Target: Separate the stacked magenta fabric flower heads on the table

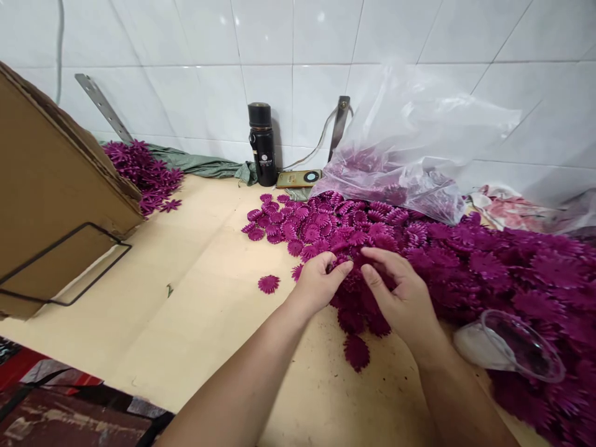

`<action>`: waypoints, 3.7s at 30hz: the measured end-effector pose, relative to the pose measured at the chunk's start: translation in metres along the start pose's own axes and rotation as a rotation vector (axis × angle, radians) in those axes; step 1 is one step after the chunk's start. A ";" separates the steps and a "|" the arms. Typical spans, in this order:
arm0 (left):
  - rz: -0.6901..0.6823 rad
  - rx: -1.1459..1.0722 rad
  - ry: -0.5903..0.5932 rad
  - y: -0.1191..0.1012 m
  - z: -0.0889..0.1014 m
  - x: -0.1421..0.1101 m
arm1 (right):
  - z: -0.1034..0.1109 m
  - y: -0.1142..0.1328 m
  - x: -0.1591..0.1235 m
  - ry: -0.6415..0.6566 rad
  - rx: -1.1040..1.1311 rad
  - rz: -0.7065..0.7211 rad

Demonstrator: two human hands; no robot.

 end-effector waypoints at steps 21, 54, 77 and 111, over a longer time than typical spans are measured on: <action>0.111 -0.006 0.331 -0.012 -0.036 -0.021 | 0.021 -0.063 -0.010 -0.262 0.239 -0.572; 0.063 -0.075 -0.051 0.013 0.001 0.001 | -0.016 0.001 -0.010 0.097 0.122 -0.130; 0.078 -0.058 0.105 0.006 -0.019 -0.003 | 0.003 0.002 -0.007 -0.013 0.041 -0.055; 0.073 -0.076 0.133 0.006 -0.021 -0.006 | -0.003 -0.014 -0.011 0.014 0.108 -0.232</action>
Point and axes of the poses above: each hand's wrist, its own x-axis towards the middle knuckle, its own z-axis out of the back of the hand, y = z × x, the point moved 9 cm from there along x, towards the middle knuckle, and after that the axes turned 14 degrees about -x, right-handed, at the moved point
